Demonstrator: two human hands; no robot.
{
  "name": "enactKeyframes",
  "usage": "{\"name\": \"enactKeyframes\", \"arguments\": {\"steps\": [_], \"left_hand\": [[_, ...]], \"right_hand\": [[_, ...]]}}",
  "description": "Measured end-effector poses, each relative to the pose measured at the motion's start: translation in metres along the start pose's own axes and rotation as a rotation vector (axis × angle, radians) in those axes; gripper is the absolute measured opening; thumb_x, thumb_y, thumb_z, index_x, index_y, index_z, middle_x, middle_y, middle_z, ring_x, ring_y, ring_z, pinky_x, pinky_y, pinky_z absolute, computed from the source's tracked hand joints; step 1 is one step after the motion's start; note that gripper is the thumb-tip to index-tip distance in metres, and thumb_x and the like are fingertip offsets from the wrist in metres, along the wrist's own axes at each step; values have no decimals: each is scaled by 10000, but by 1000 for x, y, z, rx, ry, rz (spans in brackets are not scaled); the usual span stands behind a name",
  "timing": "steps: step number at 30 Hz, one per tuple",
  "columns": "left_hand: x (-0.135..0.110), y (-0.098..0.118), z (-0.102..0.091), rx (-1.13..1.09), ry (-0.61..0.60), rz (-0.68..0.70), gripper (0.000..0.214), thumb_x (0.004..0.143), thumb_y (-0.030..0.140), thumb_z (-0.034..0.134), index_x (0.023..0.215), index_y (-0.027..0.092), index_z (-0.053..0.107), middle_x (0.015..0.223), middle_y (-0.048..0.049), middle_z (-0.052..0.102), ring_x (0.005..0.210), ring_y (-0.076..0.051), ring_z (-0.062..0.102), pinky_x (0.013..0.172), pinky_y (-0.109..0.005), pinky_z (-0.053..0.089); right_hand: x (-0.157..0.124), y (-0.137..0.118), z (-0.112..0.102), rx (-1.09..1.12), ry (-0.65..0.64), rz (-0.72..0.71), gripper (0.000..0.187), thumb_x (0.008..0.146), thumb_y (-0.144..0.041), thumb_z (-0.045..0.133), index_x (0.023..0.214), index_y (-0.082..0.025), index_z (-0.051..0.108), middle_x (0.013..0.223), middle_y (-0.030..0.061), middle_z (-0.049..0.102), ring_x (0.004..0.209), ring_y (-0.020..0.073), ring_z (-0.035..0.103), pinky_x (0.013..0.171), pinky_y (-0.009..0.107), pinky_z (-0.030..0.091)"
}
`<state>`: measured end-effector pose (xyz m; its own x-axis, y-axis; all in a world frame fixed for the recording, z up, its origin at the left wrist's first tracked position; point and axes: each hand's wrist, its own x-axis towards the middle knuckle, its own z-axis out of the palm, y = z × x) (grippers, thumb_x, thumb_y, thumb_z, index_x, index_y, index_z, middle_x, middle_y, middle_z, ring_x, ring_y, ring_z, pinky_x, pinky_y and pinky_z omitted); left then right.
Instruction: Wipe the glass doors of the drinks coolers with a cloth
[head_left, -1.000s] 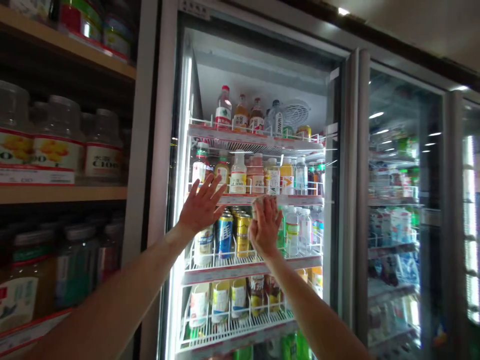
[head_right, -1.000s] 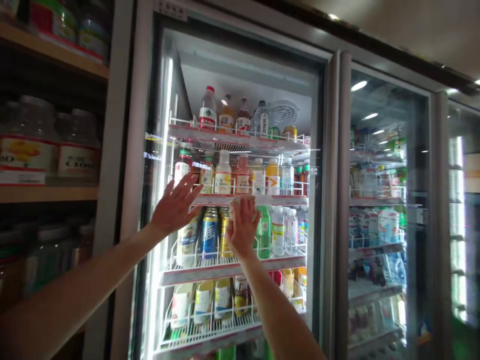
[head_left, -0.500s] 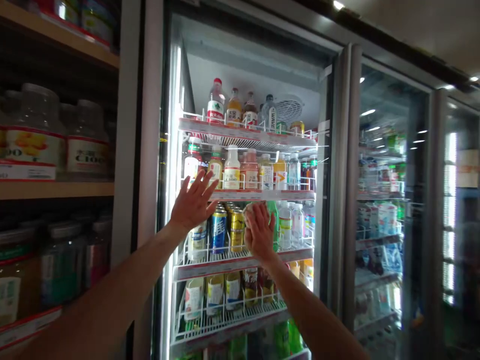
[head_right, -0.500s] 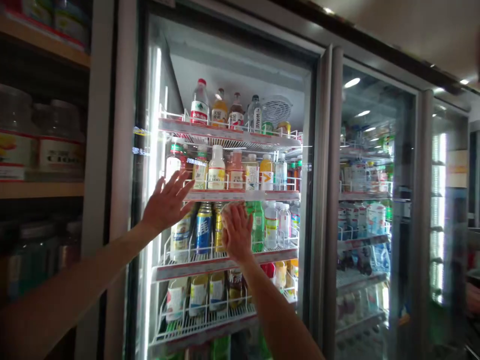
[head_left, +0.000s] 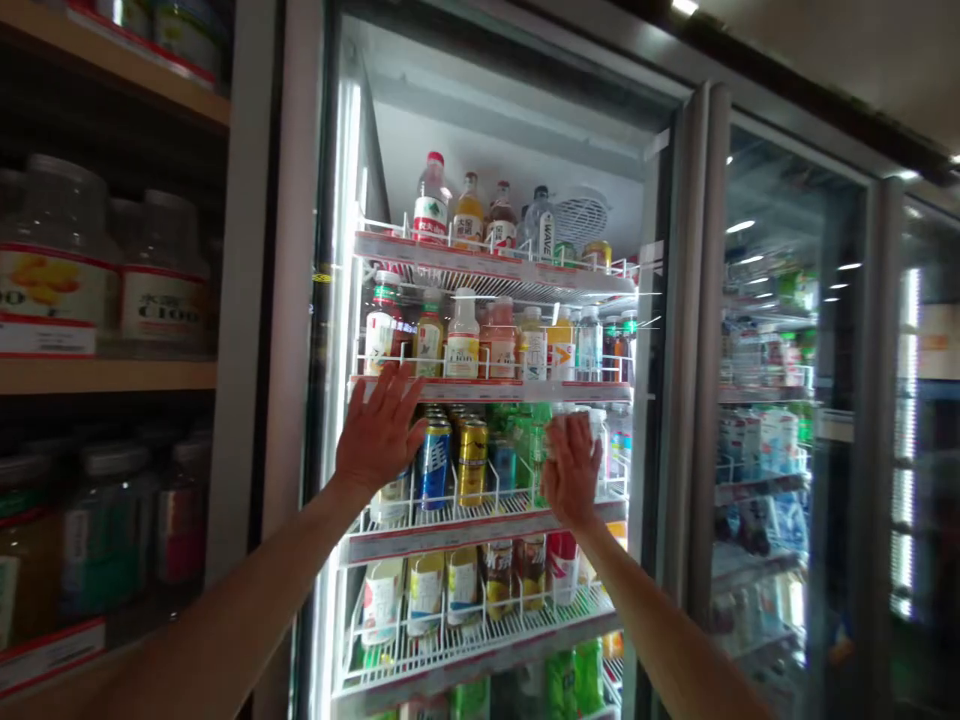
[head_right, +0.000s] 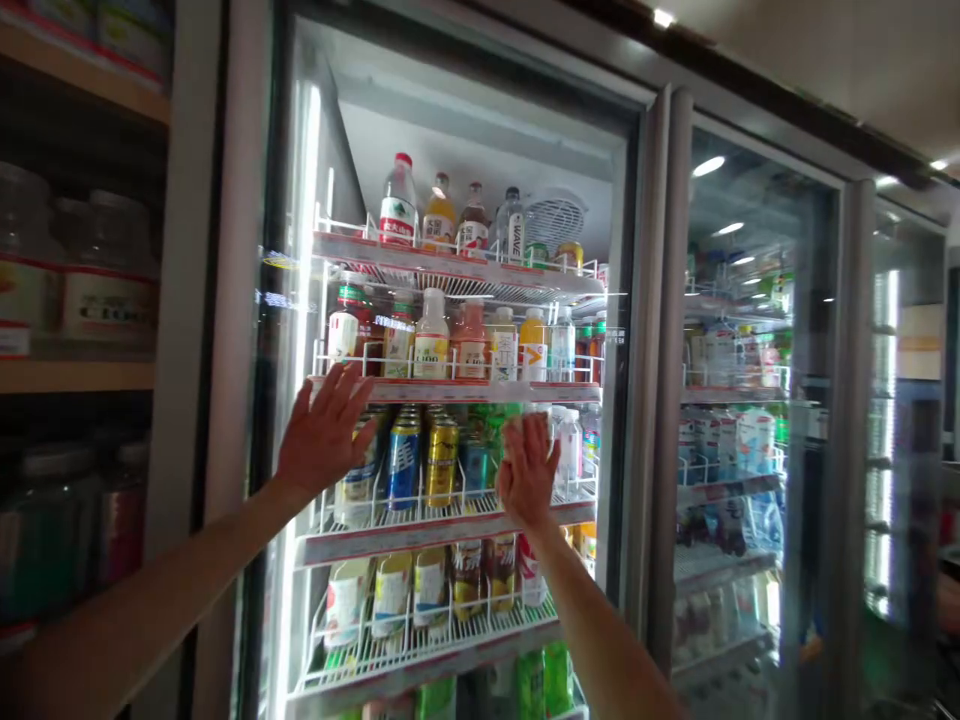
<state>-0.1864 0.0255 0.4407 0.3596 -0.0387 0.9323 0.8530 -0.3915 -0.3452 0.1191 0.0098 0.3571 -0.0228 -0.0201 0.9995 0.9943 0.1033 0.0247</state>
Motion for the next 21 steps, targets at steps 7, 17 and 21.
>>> {"name": "enactKeyframes", "arguments": {"steps": [7,17,21], "left_hand": [[-1,0,1,-26,9,-11,657,874,347,455,1449,259,148,1477,-88,284,1385,-233,189,1137,-474,121],[0,4,-1,6,-44,-36,578,880,332,432,1417,203,265,1472,-116,295,1392,-243,164,1130,-478,124],[-23,3,-15,48,-149,9,525,877,314,431,1383,205,340,1465,-102,317,1385,-246,198,1119,-479,164]], "right_hand": [[2,80,-12,-87,153,442,547,849,-260,299,1373,-111,354,1386,230,382,1308,359,324,961,647,287],[4,-45,4,114,-26,-166,494,857,-226,381,1351,-238,389,1447,99,349,1386,260,211,1080,526,220],[25,-69,10,117,49,-80,496,846,-227,416,1342,-212,412,1442,111,363,1381,264,223,1090,535,174]]}}
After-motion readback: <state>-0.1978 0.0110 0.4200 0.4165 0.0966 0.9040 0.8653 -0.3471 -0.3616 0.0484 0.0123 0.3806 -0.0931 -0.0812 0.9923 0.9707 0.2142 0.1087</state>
